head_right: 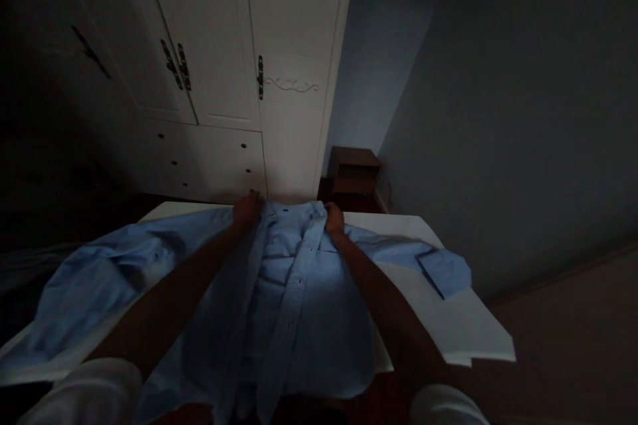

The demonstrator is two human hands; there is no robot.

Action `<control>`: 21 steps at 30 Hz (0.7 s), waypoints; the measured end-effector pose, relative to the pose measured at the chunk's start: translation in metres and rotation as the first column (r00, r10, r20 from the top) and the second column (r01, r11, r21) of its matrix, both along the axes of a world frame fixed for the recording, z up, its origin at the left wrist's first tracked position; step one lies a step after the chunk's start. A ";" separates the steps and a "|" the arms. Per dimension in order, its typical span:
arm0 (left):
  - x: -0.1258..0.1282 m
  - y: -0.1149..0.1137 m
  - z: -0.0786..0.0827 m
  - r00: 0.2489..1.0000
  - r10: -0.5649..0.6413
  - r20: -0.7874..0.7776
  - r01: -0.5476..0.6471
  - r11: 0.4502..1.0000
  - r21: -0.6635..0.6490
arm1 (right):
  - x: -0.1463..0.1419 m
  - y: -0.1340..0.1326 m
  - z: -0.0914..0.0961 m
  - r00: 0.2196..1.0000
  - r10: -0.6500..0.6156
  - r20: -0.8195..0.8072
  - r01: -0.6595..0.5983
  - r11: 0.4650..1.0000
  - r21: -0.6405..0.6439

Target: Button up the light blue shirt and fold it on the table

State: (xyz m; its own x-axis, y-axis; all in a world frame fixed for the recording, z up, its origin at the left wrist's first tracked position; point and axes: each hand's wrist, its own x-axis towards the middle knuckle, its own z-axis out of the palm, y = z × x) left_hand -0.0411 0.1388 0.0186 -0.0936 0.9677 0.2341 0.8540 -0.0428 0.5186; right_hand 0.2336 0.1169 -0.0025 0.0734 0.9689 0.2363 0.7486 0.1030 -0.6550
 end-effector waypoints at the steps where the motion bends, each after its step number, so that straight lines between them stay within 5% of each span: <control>1: 0.000 0.000 0.002 1.000 -0.010 -0.022 0.010 1.000 0.008 | 0.000 -0.004 0.002 1.000 -0.015 0.016 0.014 0.999 0.032; 5: -0.003 -0.004 0.014 0.991 -0.020 -0.133 0.038 0.990 0.135 | -0.002 -0.021 0.011 0.997 -0.013 0.074 0.002 0.990 0.142; 7: -0.001 -0.011 0.012 0.970 -0.063 -0.237 0.113 0.972 0.205 | -0.008 -0.031 0.010 0.979 0.145 0.141 -0.169 0.970 0.174; 10: 0.008 -0.027 -0.007 0.846 -0.352 -0.401 0.432 0.892 0.130 | -0.028 -0.047 -0.002 0.799 0.555 0.233 -0.595 0.786 0.168; 12: 0.017 -0.036 -0.020 0.791 -0.479 -0.381 0.540 0.839 0.064 | -0.044 -0.055 -0.011 0.694 0.689 0.210 -0.720 0.669 0.184; 16: 0.024 -0.042 -0.021 0.906 -0.377 -0.192 0.408 0.898 0.164 | -0.054 -0.072 -0.008 0.793 0.606 0.064 -0.589 0.735 0.336; 21: 0.007 -0.083 0.018 0.963 -0.266 -0.038 0.265 0.919 0.291 | -0.016 -0.119 0.014 0.883 0.466 -0.053 -0.412 0.825 0.387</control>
